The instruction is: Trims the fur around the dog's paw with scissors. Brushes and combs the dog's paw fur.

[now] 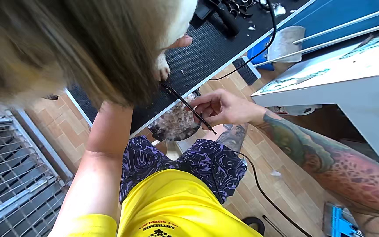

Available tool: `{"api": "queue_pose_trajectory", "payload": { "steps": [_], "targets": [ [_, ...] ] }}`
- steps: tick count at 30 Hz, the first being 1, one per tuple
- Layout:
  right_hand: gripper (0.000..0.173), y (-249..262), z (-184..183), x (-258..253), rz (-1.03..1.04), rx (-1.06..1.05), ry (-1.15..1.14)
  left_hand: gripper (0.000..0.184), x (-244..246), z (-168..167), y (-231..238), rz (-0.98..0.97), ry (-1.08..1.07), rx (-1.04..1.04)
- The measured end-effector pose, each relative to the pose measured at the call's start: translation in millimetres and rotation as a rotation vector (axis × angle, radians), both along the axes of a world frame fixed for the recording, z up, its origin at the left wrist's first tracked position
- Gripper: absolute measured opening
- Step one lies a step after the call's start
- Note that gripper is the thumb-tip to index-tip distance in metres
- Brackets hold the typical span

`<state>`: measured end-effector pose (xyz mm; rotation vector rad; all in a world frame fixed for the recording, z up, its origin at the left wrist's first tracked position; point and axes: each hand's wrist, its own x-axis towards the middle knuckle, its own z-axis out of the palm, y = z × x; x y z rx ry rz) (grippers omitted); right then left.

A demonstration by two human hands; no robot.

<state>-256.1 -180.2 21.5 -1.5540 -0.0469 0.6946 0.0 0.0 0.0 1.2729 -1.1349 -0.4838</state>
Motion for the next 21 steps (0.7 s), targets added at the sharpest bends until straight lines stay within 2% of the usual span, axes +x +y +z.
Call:
{"api": "queue_pose_trajectory", "payload": {
  "steps": [5, 7, 8, 9, 11, 13, 21],
  "targets": [
    [0.052, 3.3, 0.8, 0.7, -0.031, -0.012, -0.003, 0.029, 0.7, 5.5, 1.5, 0.018, -0.024, 0.088],
    [0.052, 4.5, 2.8, 0.6, -0.035, -0.044, 0.001, 0.03, 11.0, -4.0, 8.3, 0.009, -0.041, 0.144],
    [0.052, 5.0, 2.7, 0.1, -0.035, -0.064, -0.005, 0.032, 21.3, -28.0, 10.1, 0.006, -0.117, 0.028],
    [0.052, 5.3, 1.5, -0.8, -0.036, -0.08, -0.018, 0.037, 30.7, -63.9, 1.3, 0.041, -0.224, -0.266],
    [0.051, 6.5, -0.3, -2.9, -0.047, -0.096, -0.033, 0.036, 9.8, -17.6, 6.1, 0.115, -0.134, 0.023],
    [0.05, 8.7, 0.0, -3.5, -0.059, -0.102, -0.022, 0.037, -5.7, 9.3, 1.4, 0.144, -0.009, 0.104],
    [0.05, 14.5, 1.7, -5.7, -0.066, -0.121, -0.036, 0.033, -7.1, 11.6, -0.6, 0.141, 0.029, 0.003]
  ]
}}
